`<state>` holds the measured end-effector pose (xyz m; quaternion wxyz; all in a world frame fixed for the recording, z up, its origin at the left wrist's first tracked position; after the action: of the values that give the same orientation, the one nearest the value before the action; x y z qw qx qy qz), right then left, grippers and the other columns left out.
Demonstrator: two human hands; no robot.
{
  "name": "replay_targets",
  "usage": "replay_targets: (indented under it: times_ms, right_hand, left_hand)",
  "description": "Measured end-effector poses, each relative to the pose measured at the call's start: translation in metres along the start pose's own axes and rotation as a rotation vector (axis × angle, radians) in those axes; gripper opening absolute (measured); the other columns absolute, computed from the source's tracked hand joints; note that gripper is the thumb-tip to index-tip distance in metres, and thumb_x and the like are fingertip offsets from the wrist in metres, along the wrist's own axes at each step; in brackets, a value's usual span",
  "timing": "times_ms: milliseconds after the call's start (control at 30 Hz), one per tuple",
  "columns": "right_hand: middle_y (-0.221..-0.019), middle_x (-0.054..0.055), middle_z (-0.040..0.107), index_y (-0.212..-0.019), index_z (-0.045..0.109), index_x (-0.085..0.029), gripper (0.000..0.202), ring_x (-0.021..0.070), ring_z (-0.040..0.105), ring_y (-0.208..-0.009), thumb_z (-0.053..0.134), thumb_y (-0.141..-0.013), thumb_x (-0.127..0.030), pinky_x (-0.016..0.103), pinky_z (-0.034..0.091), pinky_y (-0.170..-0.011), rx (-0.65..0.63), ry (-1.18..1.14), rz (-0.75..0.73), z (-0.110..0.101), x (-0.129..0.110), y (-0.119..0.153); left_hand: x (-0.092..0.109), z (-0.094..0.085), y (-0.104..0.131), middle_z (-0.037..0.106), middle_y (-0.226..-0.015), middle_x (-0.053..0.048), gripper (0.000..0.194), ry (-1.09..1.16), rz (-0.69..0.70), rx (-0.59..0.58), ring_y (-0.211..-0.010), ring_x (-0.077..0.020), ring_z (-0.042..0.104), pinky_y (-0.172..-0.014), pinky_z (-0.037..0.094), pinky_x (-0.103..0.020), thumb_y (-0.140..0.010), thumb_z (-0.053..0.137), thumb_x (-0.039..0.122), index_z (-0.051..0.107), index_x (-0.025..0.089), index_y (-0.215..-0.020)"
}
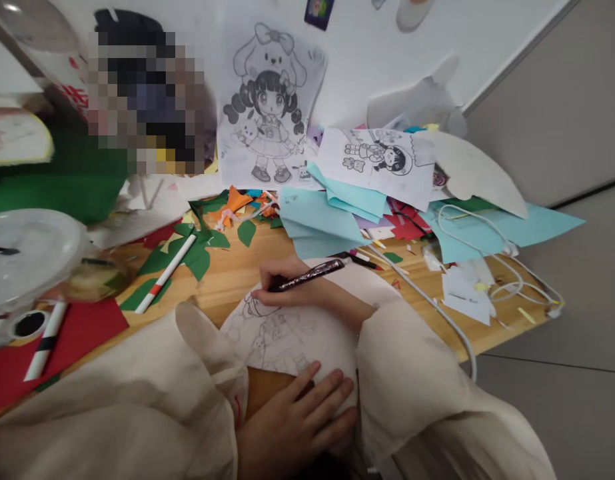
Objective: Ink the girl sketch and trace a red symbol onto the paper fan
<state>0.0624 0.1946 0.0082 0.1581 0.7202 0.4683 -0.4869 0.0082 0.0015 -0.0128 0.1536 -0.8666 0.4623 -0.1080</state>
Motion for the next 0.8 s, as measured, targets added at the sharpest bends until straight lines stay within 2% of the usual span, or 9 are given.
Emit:
replay_targets:
  times_ms: [100,233,433,600,800]
  right_hand:
    - [-0.057,-0.004,0.049,-0.062,0.047,-0.016,0.03,0.0053,0.042,-0.052,0.066,-0.081,-0.029,0.02,0.03,-0.05,-0.037,-0.006,-0.074,0.003,0.006,-0.001]
    - [-0.055,-0.005,0.042,-0.057,0.037,-0.017,0.038,0.0055,0.038,-0.053,0.059,-0.086,-0.029,0.021,0.03,-0.053,-0.092,0.017,-0.093,0.004,0.013,-0.002]
    - [-0.055,-0.005,0.038,-0.057,0.035,-0.018,0.037,0.0055,0.034,-0.053,0.056,-0.087,-0.024,0.022,0.029,-0.054,-0.109,0.055,-0.15,0.005,0.005,-0.003]
    - [-0.058,-0.004,0.039,-0.06,0.036,-0.018,0.036,0.0063,0.037,-0.055,0.055,-0.089,-0.027,0.022,0.03,-0.055,-0.149,0.087,-0.159,0.007,0.014,-0.001]
    - [-0.057,-0.005,0.039,-0.059,0.035,-0.019,0.035,0.0065,0.036,-0.055,0.054,-0.088,-0.024,0.023,0.03,-0.056,-0.137,0.078,-0.182,0.007,0.016,0.0]
  left_hand:
    - [0.0,-0.001,-0.001,0.053,-0.14,-0.001,0.037,0.018,-0.016,-0.001,-0.13,-0.0198,0.046,-0.108,0.027,-0.044,-0.102,0.034,0.025,0.053,0.023,-0.134]
    - [-0.001,-0.001,-0.003,0.054,-0.139,-0.001,0.037,0.025,-0.015,-0.003,-0.13,-0.0195,0.047,-0.108,0.027,-0.044,-0.103,0.032,0.024,0.054,0.024,-0.133]
    - [-0.001,-0.002,-0.002,0.053,-0.14,-0.001,0.037,0.035,-0.019,-0.008,-0.13,-0.0195,0.047,-0.108,0.027,-0.043,-0.103,0.033,0.025,0.054,0.024,-0.133]
    - [0.0,-0.002,-0.002,0.053,-0.14,-0.001,0.037,0.054,-0.025,-0.013,-0.13,-0.0195,0.046,-0.109,0.027,-0.043,-0.103,0.031,0.025,0.053,0.023,-0.133]
    - [0.002,0.0,-0.003,0.052,-0.141,-0.002,0.037,0.06,-0.027,-0.012,-0.13,-0.0199,0.046,-0.109,0.027,-0.044,-0.102,0.033,0.024,0.053,0.023,-0.134]
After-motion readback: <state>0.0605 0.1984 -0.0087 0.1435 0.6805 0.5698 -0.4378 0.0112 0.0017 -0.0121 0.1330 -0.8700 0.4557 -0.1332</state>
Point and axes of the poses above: each hand's wrist, its own y-axis away from the middle knuckle, its own z-axis out of the palm, x = y × z, the point moved 1 cm from there along -y, towards the middle knuckle
